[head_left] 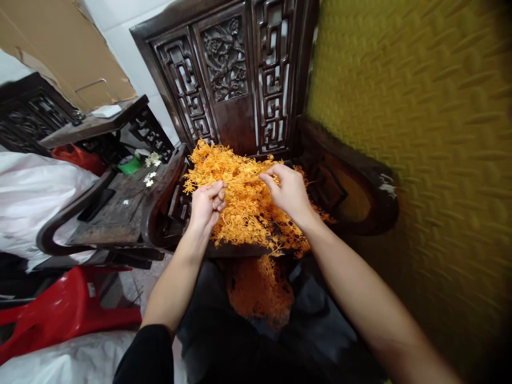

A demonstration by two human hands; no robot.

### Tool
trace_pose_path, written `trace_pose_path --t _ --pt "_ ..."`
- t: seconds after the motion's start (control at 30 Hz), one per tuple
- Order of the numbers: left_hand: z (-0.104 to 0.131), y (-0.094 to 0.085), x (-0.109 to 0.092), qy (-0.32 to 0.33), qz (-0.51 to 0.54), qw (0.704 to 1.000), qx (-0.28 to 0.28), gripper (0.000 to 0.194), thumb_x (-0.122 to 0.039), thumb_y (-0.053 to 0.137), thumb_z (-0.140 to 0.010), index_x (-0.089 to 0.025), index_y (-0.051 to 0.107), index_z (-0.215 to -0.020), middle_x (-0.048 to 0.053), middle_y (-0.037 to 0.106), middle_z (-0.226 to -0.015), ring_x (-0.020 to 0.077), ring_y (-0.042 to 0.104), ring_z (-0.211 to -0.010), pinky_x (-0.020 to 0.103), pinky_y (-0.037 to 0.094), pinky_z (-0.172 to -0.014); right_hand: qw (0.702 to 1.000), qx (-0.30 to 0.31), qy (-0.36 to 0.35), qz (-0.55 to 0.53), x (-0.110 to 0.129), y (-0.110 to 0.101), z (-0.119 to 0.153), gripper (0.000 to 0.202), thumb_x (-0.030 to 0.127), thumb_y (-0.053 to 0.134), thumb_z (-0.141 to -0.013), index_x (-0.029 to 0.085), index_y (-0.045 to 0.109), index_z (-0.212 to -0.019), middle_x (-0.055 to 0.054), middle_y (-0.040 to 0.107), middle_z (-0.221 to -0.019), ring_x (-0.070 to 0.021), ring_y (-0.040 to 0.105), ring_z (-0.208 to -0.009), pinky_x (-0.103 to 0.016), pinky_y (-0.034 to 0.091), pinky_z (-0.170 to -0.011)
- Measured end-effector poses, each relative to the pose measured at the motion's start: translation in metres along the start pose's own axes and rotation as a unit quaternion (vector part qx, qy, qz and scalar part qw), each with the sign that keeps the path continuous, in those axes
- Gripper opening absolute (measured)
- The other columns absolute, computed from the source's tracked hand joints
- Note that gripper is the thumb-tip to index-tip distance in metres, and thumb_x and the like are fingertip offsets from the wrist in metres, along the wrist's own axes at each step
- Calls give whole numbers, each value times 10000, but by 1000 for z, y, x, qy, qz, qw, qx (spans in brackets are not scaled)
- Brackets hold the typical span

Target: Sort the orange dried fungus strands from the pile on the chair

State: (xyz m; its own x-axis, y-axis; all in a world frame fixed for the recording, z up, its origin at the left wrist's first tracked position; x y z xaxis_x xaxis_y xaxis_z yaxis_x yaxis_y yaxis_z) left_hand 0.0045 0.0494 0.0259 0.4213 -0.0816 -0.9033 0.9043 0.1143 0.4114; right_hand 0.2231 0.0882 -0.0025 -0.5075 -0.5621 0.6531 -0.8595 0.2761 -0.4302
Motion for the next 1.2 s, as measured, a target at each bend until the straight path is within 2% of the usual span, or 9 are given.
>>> trace_pose_path --t 0.17,0.23,0.3,0.47,0.63,0.83,1.0,1.1,1.2 --pt "-8 -34 -28 55 98 992 -55 91 -144 653 -869 -113 630 -787 -90 415 -495 -23 256 -331 108 236 -359 975 -142 170 7 -38 -38 1 234 390 646 -904 183 666 -797 -58 684 -748 -195 597 -698 -317 433 -683" --pt "-9 -39 -30 43 118 991 -45 101 -146 625 -890 -103 638 -800 -90 413 -504 -25 262 -336 107 242 -364 967 -112 223 -60 -40 -43 5 269 431 643 -910 171 714 -902 -49 679 -704 -195 614 -637 -320 441 -649" --pt "-7 -34 -25 11 121 993 -13 111 -160 624 -893 -88 650 -813 -84 426 -515 -25 269 -343 114 248 -367 965 -23 224 -138 -28 -36 9 307 444 646 -914 168 739 -1012 -47 704 -708 -206 657 -631 -341 478 -683" --pt "0 -5 -2 -19 86 996 24 127 -217 706 -849 -107 652 -880 -57 545 -589 -19 287 -362 131 266 -374 948 146 162 -233 20 1 17 292 463 671 -914 181 749 -916 -8 678 -610 -173 632 -565 -370 517 -761" --pt "10 11 8 21 23 998 46 310 -291 789 -803 -186 510 -887 7 735 -815 -3 324 -390 147 287 -382 978 78 -6 -196 33 13 22 172 365 700 -912 213 734 -841 -54 728 -933 -196 676 -829 -388 537 -838" --pt "20 14 15 -4 -82 995 47 489 -312 894 -679 -190 523 -973 -47 677 -702 0 366 -366 149 200 -337 985 58 -119 -115 29 15 28 140 300 631 -969 214 729 -919 -74 700 -964 -188 664 -885 -353 544 -813" --pt "18 8 13 -14 -128 990 56 564 -247 930 -581 -158 569 -1005 -14 700 -712 21 456 -405 144 243 -352 975 137 -170 40 29 7 25 237 353 562 -1008 208 728 -922 -78 722 -1010 -173 650 -815 -316 473 -684" --pt "18 8 15 -7 -196 979 51 456 -185 876 -601 -145 594 -957 7 701 -692 54 491 -436 164 293 -372 950 182 -205 153 33 3 20 287 333 520 -1022 193 713 -863 -64 712 -935 -152 577 -697 -316 331 -567" --pt "19 13 21 58 -296 953 21 261 -108 775 -627 -150 627 -838 -40 610 -583 61 451 -420 191 307 -407 930 199 -219 220 38 5 18 274 265 519 -1001 181 683 -798 -50 673 -852 -129 470 -613 -334 188 -531"
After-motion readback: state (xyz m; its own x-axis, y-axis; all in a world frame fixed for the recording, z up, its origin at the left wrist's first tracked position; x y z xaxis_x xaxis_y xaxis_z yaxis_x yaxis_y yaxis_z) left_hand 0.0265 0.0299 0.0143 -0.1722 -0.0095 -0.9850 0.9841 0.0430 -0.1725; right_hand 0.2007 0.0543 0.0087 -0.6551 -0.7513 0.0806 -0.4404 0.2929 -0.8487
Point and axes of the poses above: each hand's wrist, its own z-axis away from the middle knuckle, its own y-axis out of the palm, x = y × z, the point moved 1 cm from there along -z, towards the middle knuckle
